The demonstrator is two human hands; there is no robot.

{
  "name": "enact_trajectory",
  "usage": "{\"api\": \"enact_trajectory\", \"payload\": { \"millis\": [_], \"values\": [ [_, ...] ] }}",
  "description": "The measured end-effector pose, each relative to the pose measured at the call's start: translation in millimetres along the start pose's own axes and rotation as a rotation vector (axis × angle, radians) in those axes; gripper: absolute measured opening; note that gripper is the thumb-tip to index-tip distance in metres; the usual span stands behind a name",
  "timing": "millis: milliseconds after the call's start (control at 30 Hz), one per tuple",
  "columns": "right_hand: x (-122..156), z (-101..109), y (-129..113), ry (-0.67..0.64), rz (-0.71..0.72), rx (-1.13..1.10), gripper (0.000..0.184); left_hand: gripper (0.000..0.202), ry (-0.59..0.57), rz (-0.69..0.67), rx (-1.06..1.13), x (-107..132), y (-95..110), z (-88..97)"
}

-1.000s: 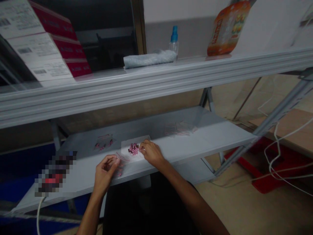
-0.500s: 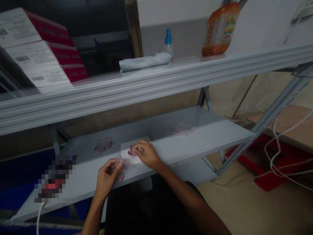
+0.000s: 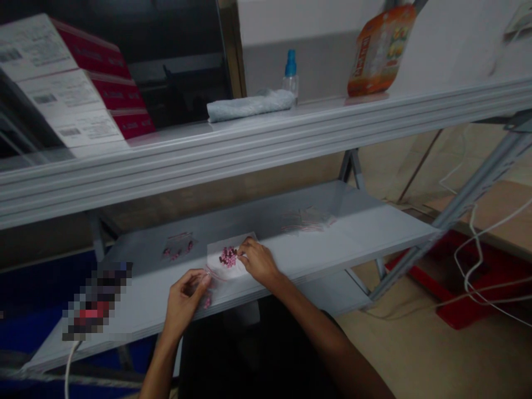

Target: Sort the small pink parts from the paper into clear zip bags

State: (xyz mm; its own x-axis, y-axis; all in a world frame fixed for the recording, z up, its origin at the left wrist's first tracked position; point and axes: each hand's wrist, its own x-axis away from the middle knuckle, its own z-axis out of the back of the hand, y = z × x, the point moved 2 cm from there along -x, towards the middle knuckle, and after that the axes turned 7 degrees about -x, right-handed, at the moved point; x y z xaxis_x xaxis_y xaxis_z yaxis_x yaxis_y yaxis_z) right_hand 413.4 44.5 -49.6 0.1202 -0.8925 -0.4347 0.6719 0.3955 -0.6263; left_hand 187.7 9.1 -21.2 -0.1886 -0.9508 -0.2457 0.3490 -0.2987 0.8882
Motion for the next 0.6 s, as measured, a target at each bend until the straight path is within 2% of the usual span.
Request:
{"api": "enact_trajectory", "payload": {
  "millis": [133,267,367,500,600],
  "values": [
    [0,16,-17,0.047,0.062,-0.211,0.006,0.023,0.002,-0.006,-0.025,0,-1,-0.2],
    [5,23,-44,-0.009,0.173,-0.479,0.006,0.022,-0.024,-0.022,-0.054,-1,-2,-0.8],
    [8,17,-54,-0.053,0.205,-0.526,0.006,0.022,-0.040,-0.025,-0.048,-2,-3,-1.5],
    [10,7,-54,-0.109,0.229,-0.572,0.007,0.021,-0.050,-0.028,-0.042,-1,-3,-2.6],
    [9,8,-50,-0.086,0.197,-0.581,0.012,0.021,-0.046,-0.023,-0.027,0,-2,-2.9]
  ]
}}
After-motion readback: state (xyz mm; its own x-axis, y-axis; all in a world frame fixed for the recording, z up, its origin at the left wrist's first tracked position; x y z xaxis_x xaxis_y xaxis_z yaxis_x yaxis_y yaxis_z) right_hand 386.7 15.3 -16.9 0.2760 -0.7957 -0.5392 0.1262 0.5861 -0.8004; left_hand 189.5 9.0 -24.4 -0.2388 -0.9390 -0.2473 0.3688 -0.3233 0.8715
